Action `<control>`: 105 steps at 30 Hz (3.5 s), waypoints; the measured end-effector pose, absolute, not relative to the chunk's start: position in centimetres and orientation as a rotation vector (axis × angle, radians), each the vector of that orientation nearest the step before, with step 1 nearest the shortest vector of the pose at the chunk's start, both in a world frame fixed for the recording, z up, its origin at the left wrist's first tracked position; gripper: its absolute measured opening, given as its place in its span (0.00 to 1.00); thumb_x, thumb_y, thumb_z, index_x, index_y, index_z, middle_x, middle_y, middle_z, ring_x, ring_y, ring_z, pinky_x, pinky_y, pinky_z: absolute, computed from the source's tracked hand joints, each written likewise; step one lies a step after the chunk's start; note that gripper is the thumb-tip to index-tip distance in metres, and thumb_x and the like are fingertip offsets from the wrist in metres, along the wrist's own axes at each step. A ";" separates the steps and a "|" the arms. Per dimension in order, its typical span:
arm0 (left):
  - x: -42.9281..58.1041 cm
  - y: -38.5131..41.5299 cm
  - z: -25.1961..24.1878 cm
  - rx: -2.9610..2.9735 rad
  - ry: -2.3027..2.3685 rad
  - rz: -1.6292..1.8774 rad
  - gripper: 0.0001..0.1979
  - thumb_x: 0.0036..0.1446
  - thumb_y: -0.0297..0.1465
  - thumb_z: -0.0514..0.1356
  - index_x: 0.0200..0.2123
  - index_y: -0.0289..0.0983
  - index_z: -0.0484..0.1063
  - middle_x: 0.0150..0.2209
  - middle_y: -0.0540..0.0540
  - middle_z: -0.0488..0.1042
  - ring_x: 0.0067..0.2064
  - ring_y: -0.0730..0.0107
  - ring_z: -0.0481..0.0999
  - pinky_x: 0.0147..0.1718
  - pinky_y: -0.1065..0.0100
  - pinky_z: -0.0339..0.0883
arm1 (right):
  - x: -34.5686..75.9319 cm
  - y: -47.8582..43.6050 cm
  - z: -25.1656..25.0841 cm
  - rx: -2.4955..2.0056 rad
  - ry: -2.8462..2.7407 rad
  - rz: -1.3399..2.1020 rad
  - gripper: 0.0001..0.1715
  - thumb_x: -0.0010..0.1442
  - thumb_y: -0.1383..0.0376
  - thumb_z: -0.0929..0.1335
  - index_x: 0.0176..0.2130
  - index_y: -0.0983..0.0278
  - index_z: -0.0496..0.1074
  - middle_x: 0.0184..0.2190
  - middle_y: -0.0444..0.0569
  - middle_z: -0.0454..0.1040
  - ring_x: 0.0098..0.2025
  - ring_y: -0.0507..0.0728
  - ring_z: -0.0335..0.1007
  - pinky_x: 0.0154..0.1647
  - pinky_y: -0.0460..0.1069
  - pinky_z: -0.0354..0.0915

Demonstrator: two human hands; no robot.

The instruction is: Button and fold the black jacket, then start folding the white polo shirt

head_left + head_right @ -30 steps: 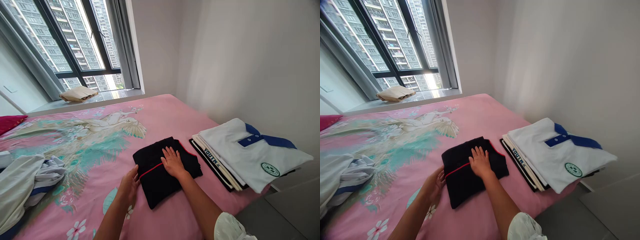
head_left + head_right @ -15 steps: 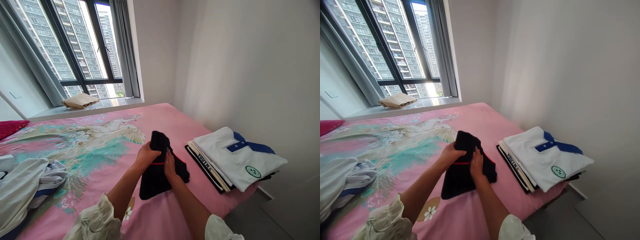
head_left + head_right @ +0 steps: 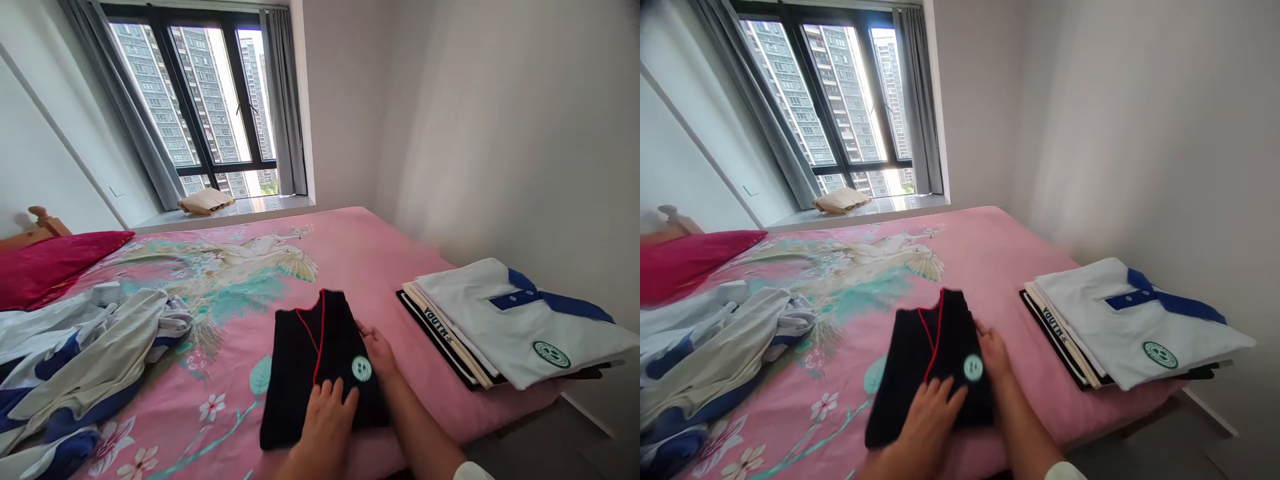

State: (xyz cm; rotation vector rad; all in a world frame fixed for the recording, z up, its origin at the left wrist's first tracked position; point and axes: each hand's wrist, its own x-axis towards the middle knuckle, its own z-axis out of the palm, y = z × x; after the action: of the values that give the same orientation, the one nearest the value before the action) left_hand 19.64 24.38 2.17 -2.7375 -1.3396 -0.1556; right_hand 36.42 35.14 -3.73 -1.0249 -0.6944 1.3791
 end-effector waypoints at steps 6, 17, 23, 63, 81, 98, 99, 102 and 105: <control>13.3 21.8 -3.3 -2.636 -1.487 -0.730 0.29 0.50 0.35 0.60 0.57 0.48 0.61 0.61 0.46 0.61 0.61 0.53 0.60 0.57 0.48 0.57 | 39.5 32.8 -4.2 -0.839 -0.317 1.672 0.13 0.62 0.55 0.63 0.40 0.62 0.66 0.36 0.49 0.76 0.37 0.52 0.74 0.41 0.47 0.69; 8.3 26.9 -2.7 -2.247 -3.076 -1.608 0.27 0.47 0.39 0.61 0.50 0.36 0.63 0.40 0.42 0.78 0.40 0.60 0.79 0.38 0.64 0.73 | 37.0 33.2 -4.7 -1.283 -0.861 1.319 0.16 0.50 0.62 0.69 0.40 0.67 0.70 0.33 0.52 0.78 0.35 0.58 0.75 0.38 0.53 0.71; 6.8 24.2 -3.7 -2.223 -2.700 -1.454 0.29 0.46 0.45 0.60 0.50 0.35 0.64 0.46 0.39 0.74 0.49 0.53 0.74 0.46 0.56 0.70 | 37.7 31.7 -3.6 -1.457 -1.008 1.026 0.26 0.50 0.61 0.68 0.49 0.67 0.67 0.48 0.58 0.71 0.54 0.64 0.65 0.55 0.61 0.60; 7.0 21.5 0.1 -2.387 -2.969 -1.313 0.25 0.39 0.54 0.60 0.15 0.37 0.65 0.15 0.54 0.64 0.23 0.69 0.66 0.24 0.70 0.56 | 36.1 18.5 -4.8 -1.889 -1.281 0.629 0.28 0.50 0.44 0.63 0.13 0.60 0.61 0.14 0.46 0.65 0.20 0.56 0.62 0.21 0.48 0.54; 11.3 22.2 1.5 -2.350 -2.002 -1.141 0.19 0.58 0.36 0.49 0.50 0.38 0.69 0.55 0.41 0.69 0.58 0.59 0.65 0.57 0.53 0.57 | 33.3 20.9 -1.2 -1.555 -1.626 0.249 0.21 0.63 0.58 0.57 0.50 0.65 0.66 0.52 0.56 0.68 0.57 0.60 0.60 0.57 0.57 0.56; 13.2 26.5 -3.6 -2.286 -2.322 -0.661 0.32 0.57 0.45 0.49 0.64 0.42 0.50 0.68 0.44 0.44 0.68 0.55 0.41 0.61 0.44 0.41 | 32.1 26.3 -5.5 -1.660 -1.775 0.229 0.34 0.64 0.50 0.55 0.62 0.64 0.54 0.64 0.52 0.52 0.66 0.62 0.42 0.64 0.63 0.42; 12.6 26.3 -3.7 -2.250 -2.341 -0.800 0.33 0.57 0.45 0.49 0.63 0.39 0.51 0.67 0.41 0.46 0.67 0.55 0.44 0.62 0.48 0.44 | 32.7 25.8 -5.8 -1.649 -1.653 0.229 0.34 0.63 0.51 0.55 0.61 0.66 0.55 0.63 0.56 0.55 0.65 0.62 0.46 0.63 0.61 0.47; 10.3 24.8 -4.2 -2.109 -2.476 -1.170 0.36 0.54 0.47 0.50 0.60 0.29 0.57 0.58 0.33 0.63 0.60 0.54 0.61 0.58 0.55 0.55 | 34.9 23.1 -6.9 -1.685 -1.321 0.317 0.32 0.61 0.50 0.58 0.54 0.69 0.64 0.52 0.60 0.68 0.55 0.62 0.62 0.55 0.57 0.59; 7.6 22.4 -4.3 -2.114 -2.739 -1.301 0.31 0.50 0.50 0.53 0.51 0.34 0.67 0.44 0.40 0.75 0.47 0.56 0.74 0.49 0.59 0.65 | 36.4 19.6 -7.4 -1.762 -1.276 0.506 0.25 0.57 0.48 0.61 0.40 0.65 0.71 0.38 0.55 0.74 0.44 0.62 0.68 0.47 0.54 0.63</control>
State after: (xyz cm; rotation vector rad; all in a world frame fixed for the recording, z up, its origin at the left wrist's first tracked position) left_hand 7.63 22.42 -4.34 -2.1140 -2.7388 -1.3010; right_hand 36.41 19.58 -7.44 -1.7620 -1.2757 0.5058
